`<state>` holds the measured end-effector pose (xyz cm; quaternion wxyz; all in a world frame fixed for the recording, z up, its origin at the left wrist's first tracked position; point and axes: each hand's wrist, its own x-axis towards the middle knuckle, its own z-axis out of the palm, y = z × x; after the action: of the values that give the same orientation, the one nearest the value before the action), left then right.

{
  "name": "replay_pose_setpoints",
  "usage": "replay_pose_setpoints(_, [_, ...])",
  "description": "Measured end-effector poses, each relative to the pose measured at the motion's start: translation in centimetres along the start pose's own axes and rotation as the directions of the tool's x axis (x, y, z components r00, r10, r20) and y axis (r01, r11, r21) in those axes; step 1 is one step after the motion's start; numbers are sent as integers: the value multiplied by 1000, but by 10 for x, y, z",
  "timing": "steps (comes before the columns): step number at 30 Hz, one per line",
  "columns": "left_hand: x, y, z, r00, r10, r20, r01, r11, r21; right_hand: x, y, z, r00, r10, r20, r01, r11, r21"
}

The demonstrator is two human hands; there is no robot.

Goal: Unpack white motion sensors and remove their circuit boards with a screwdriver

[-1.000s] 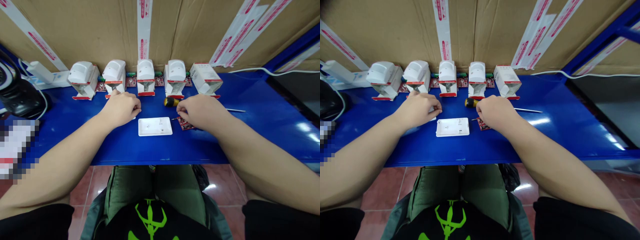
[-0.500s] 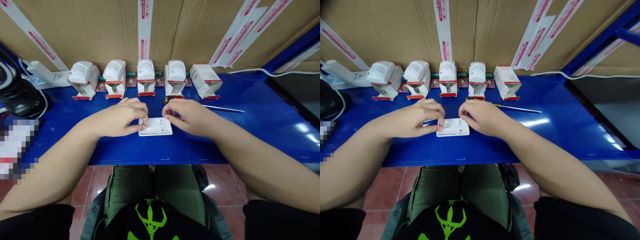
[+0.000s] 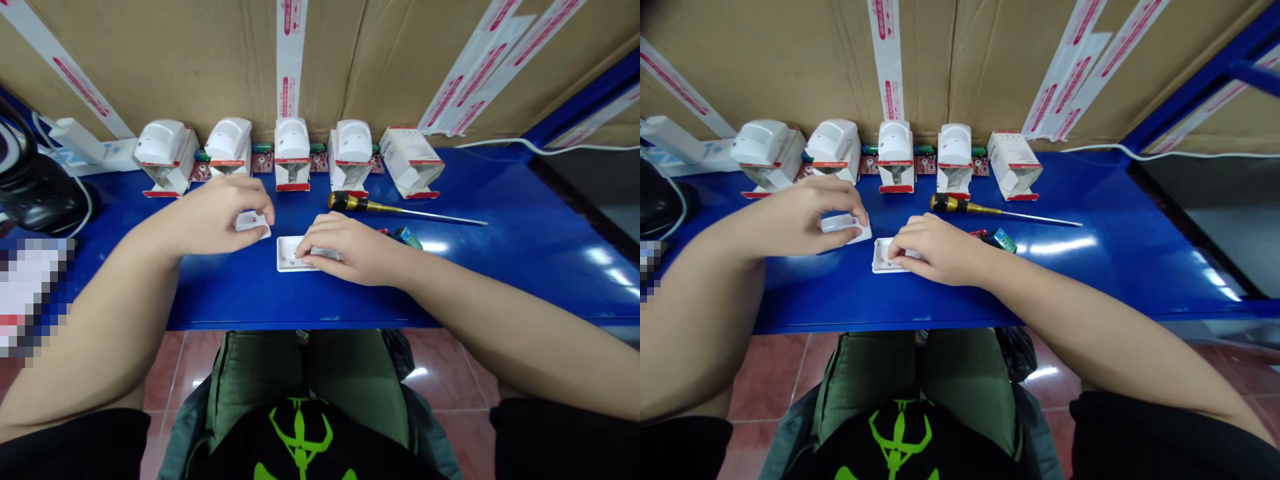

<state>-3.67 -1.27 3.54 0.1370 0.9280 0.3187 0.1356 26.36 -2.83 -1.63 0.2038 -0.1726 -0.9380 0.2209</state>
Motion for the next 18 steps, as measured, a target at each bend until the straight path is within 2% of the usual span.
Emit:
replay_pose_setpoints(5, [-18,-7,-17,988,-141,58,138,989,60,-12,5,-18,998,57,-31,-61,987,-146])
replay_pose_setpoints(9, [-23,-8,-14,954,-259,149,241,962,127,-18,7,-23,981,191,21,-182,958,-222])
replay_pose_setpoints(12, [-20,-8,-7,904,-381,194,341,916,210,-18,5,-22,976,215,28,-205,956,-212])
replay_pose_setpoints(15, [-16,-9,-7,836,-504,215,435,850,298,-17,2,-22,975,218,-45,-223,960,-167])
replay_pose_setpoints(16, [-15,-9,-8,829,-517,211,443,839,315,-17,1,-22,970,228,-81,-237,961,-145])
replay_pose_setpoints(18, [-15,-10,-11,864,-476,163,418,859,294,-18,2,-24,955,262,-140,-275,957,-87])
